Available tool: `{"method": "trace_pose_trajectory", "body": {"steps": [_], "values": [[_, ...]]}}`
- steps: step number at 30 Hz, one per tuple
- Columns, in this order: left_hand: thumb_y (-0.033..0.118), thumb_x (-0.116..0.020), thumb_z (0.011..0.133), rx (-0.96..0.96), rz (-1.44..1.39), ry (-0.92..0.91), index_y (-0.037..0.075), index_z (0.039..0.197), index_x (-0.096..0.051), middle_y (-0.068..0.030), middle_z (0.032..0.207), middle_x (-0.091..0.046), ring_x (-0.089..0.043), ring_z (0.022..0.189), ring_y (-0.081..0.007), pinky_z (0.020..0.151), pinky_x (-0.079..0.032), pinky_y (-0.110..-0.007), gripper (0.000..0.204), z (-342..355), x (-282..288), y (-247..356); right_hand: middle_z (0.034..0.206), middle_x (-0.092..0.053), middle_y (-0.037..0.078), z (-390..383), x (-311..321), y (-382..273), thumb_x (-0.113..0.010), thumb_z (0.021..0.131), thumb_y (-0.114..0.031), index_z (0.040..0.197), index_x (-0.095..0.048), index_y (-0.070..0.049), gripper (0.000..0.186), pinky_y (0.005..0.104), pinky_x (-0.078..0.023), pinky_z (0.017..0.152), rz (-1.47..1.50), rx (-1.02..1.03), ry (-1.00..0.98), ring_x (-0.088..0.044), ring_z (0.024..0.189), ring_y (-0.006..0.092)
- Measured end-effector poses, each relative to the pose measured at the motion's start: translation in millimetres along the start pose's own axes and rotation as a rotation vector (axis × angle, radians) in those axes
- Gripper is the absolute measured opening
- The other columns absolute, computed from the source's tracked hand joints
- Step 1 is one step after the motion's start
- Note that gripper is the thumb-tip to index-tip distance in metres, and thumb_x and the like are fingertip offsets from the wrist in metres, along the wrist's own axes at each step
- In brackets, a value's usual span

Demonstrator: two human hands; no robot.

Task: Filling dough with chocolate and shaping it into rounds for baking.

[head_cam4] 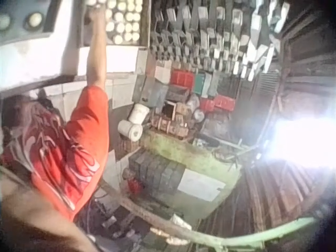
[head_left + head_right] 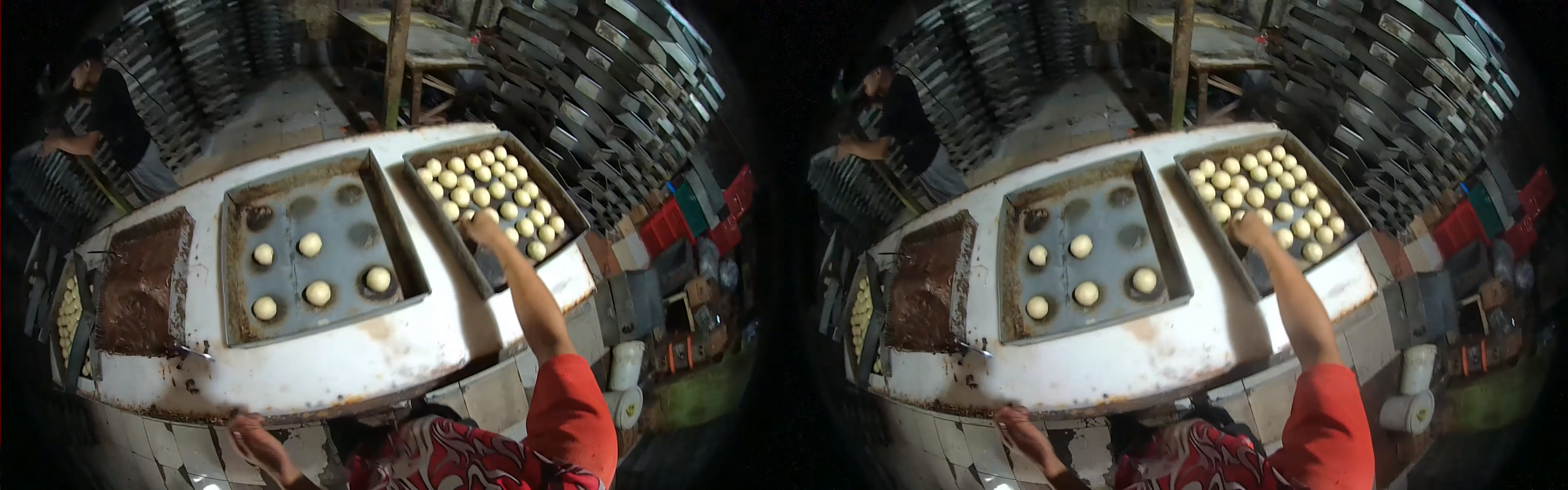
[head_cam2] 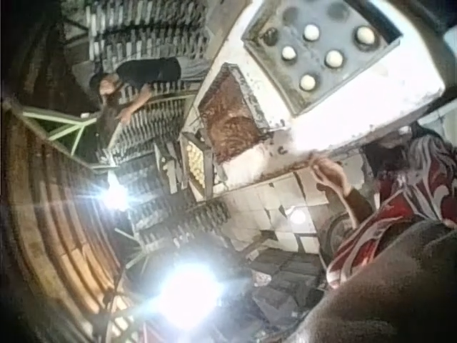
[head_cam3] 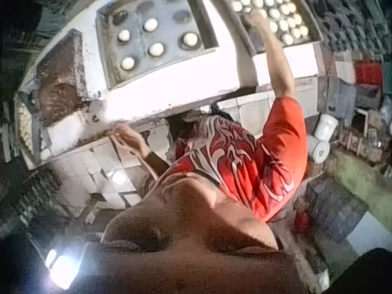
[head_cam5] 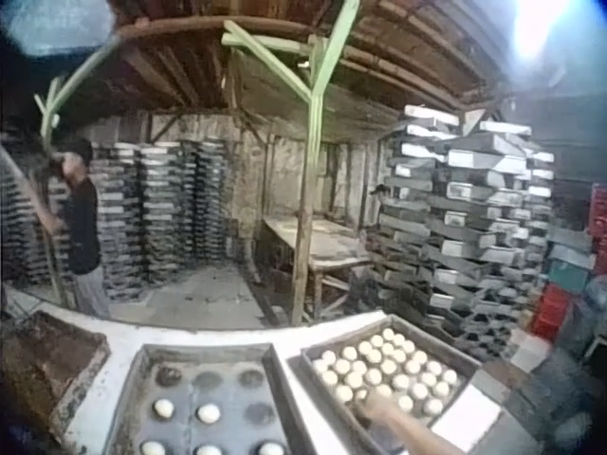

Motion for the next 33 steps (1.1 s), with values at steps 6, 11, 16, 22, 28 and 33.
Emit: {"method": "trace_pose_trajectory", "body": {"steps": [6, 11, 16, 22, 28, 33], "values": [[0.017, -0.042, 0.090, 0.427, -0.760, -0.123, 0.002, 0.098, -0.051, -0.0071, 0.082, -0.053, -0.052, 0.075, -0.0178, 0.073, -0.045, -0.035, 0.019, -54.9, -109.3, 86.8, 0.084, -0.059, 0.024, -16.7, 13.2, -13.4, -0.067, 0.072, -0.014, 0.090, -0.049, 0.007, 0.033, 0.0401, -0.046, 0.072, 0.424, 0.031, 0.204, -0.058, 0.082, 0.0337], [0.043, -0.036, 0.096, 0.891, -1.231, -0.806, -0.001, 0.130, -0.039, -0.0195, 0.127, -0.050, -0.049, 0.117, -0.0316, 0.100, -0.038, -0.043, 0.055, -112.5, -191.0, 161.8, 0.077, -0.043, 0.008, -210.7, 59.2, -95.1, -0.073, 0.066, -0.007, 0.081, -0.046, -0.003, 0.031, 0.0378, -0.038, 0.072, 0.685, 0.464, 0.386, -0.041, 0.069, 0.0229], [0.019, -0.045, 0.095, 1.198, -1.003, -0.533, -0.002, 0.121, -0.048, -0.0125, 0.114, -0.056, -0.056, 0.103, -0.0215, 0.091, -0.044, -0.035, 0.033, -129.5, -175.8, 123.8, 0.091, -0.056, 0.013, -324.4, 29.1, -175.2, -0.064, 0.072, -0.003, 0.087, -0.053, -0.001, 0.019, 0.0372, -0.041, 0.079, 0.441, 1.060, -0.217, -0.053, 0.087, 0.0248], [0.000, -0.046, 0.087, 0.810, -1.028, -0.208, -0.002, 0.125, -0.046, -0.0104, 0.116, -0.055, -0.055, 0.103, -0.0189, 0.089, -0.042, -0.030, 0.039, -97.6, -112.1, 80.1, 0.085, -0.058, 0.007, -296.1, -68.0, -275.1, -0.047, 0.093, -0.014, 0.094, -0.055, 0.002, 0.018, 0.0262, -0.042, 0.071, 1.141, 0.499, -0.357, -0.052, 0.078, 0.0132], [0.009, -0.044, 0.082, 0.794, -1.496, -0.118, -0.007, 0.125, -0.045, -0.0161, 0.131, -0.048, -0.049, 0.117, -0.0259, 0.099, -0.038, -0.036, 0.046, -6.2, -2.2, 12.3, 0.090, -0.059, 0.012, -280.6, -220.0, -434.8, -0.051, 0.092, -0.021, 0.108, -0.050, 0.003, 0.029, 0.0311, -0.048, 0.068, 1.003, 0.564, -0.752, -0.057, 0.077, 0.0185], [-0.002, -0.048, 0.082, 0.689, -1.140, 0.043, 0.000, 0.128, -0.044, -0.0120, 0.123, -0.053, -0.051, 0.113, -0.0212, 0.096, -0.042, -0.032, 0.046, 69.8, 59.8, -91.9, 0.087, -0.054, 0.015, -281.0, -275.9, -523.7, -0.059, 0.084, -0.015, 0.102, -0.045, 0.004, 0.029, 0.0327, -0.044, 0.067, 0.795, 0.552, -0.193, -0.052, 0.077, 0.0219]]}}
Point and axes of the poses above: each hand's wrist, its own z-axis towards the middle knuckle, its own x-axis out of the back of the hand, y = z × x, the point moved 6 cm from there along z, towards the middle knuckle
